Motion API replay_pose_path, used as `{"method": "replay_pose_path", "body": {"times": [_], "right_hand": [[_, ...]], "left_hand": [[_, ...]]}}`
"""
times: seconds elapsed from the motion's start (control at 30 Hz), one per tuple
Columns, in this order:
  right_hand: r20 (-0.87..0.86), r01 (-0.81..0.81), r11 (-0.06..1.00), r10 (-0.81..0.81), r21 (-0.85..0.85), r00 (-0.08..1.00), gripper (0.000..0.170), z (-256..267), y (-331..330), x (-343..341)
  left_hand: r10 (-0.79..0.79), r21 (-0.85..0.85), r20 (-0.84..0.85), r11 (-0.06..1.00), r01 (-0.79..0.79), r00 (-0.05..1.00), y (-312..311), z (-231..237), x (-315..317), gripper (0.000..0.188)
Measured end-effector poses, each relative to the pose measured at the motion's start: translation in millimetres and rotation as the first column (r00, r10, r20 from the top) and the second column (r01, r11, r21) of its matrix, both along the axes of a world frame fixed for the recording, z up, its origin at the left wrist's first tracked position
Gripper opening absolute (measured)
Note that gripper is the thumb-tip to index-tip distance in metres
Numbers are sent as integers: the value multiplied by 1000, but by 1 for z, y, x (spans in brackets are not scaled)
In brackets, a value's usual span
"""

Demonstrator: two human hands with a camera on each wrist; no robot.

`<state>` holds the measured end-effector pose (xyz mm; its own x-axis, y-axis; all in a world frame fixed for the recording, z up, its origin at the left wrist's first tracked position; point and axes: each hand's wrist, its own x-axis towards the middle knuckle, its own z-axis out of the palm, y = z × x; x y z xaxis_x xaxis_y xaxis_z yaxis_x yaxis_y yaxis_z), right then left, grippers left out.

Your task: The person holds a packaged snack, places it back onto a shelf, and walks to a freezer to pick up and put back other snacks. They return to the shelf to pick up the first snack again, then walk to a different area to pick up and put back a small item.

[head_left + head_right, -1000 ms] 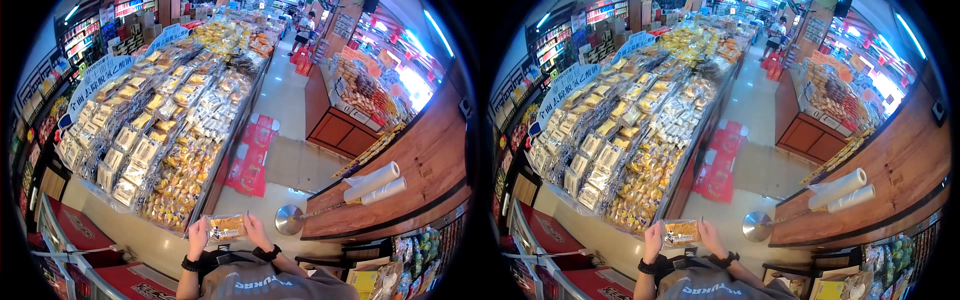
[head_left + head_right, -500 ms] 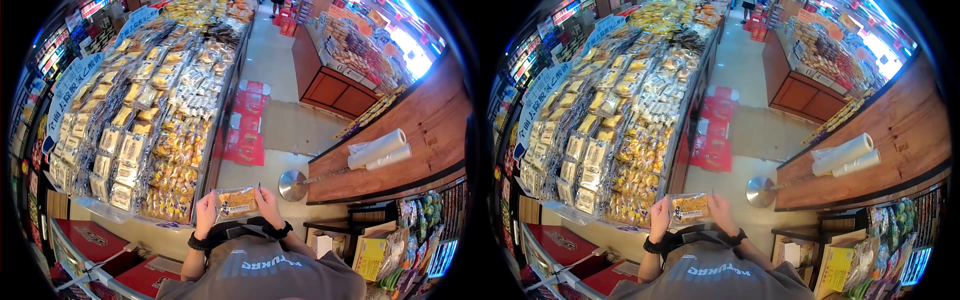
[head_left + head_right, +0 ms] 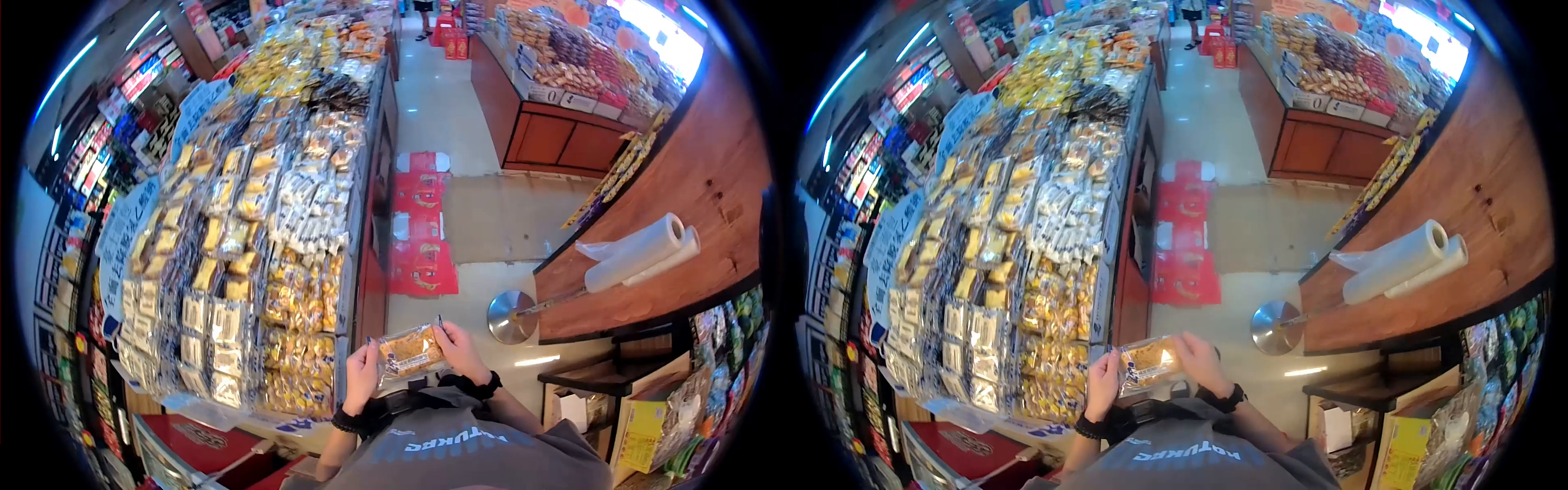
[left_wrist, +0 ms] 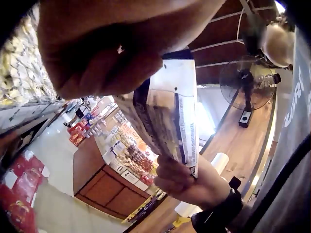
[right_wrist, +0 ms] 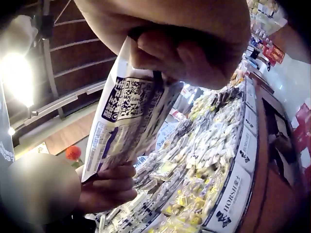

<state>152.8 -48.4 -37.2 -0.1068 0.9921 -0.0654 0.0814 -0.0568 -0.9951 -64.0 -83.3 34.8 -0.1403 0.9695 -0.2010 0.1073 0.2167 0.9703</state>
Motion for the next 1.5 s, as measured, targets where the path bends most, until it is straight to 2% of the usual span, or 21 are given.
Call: {"method": "replay_pose_path", "body": {"times": [0.07,0.13,0.2,0.33,0.5,0.6,0.67,0.77,0.83,0.87,0.97,1.0,1.07,1.1,1.13,1.2,1.23,1.27,1.33,1.5], "right_hand": [[-32,23,999,-25,-38,999,23,25,9,11],[-55,43,997,-46,-67,997,23,31,19,25],[3,14,999,-13,-48,1000,24,28,29,41],[3,106,994,-106,6,994,30,24,46,64],[-69,174,982,-180,-75,981,25,55,51,95],[-40,212,972,-217,-99,975,33,19,59,112],[-102,259,961,-268,-97,958,33,12,62,119],[-8,219,963,-223,-159,975,26,1,67,141],[112,253,961,-241,-107,964,26,8,71,148],[112,245,962,-233,-116,966,26,12,72,150],[-210,281,934,-327,-219,922,24,38,79,154],[-196,270,936,-315,-228,929,24,26,81,159],[-13,283,949,-288,-141,958,23,-16,81,169],[-7,301,944,-304,-138,953,23,-22,84,169],[-4,296,941,-301,-165,954,23,-18,88,168],[15,266,945,-268,-189,963,26,-10,100,170],[-44,274,942,-288,-194,957,29,22,108,162],[-29,258,945,-269,-199,963,29,22,115,160],[-69,263,940,-283,-217,957,29,22,129,156],[24,245,953,-245,-179,969,25,29,179,143]], "left_hand": [[-22,-81,20,996,23,1000,14,2,9,37],[-36,-35,43,999,38,998,30,0,23,38],[-66,4,-4,998,66,998,43,-3,34,38],[-110,25,-19,994,110,994,68,-9,63,38],[-213,2,-25,977,214,977,99,-20,88,39],[-254,19,-79,966,256,964,116,-23,104,39],[-285,-12,-38,959,284,958,124,-24,113,39],[-324,-9,-110,946,325,940,135,-11,130,39],[-344,-2,-118,938,346,931,143,-13,138,38],[-351,11,-132,934,356,927,146,-14,140,38],[-352,-3,-113,935,354,929,155,-14,149,38],[-385,-10,-129,922,387,914,158,-14,153,38],[-390,-52,-119,921,386,913,164,-14,157,38],[-371,0,-131,927,374,919,167,-22,158,39],[-353,46,-144,931,362,925,170,-22,160,39],[-368,-28,-91,930,367,925,176,-12,159,39],[-356,-46,-30,934,354,934,182,-15,158,39],[-334,-1,-81,942,335,939,187,-15,156,38],[-339,-6,-75,941,340,938,202,-25,149,37],[-329,0,-11,944,329,944,248,-24,133,36]]}}
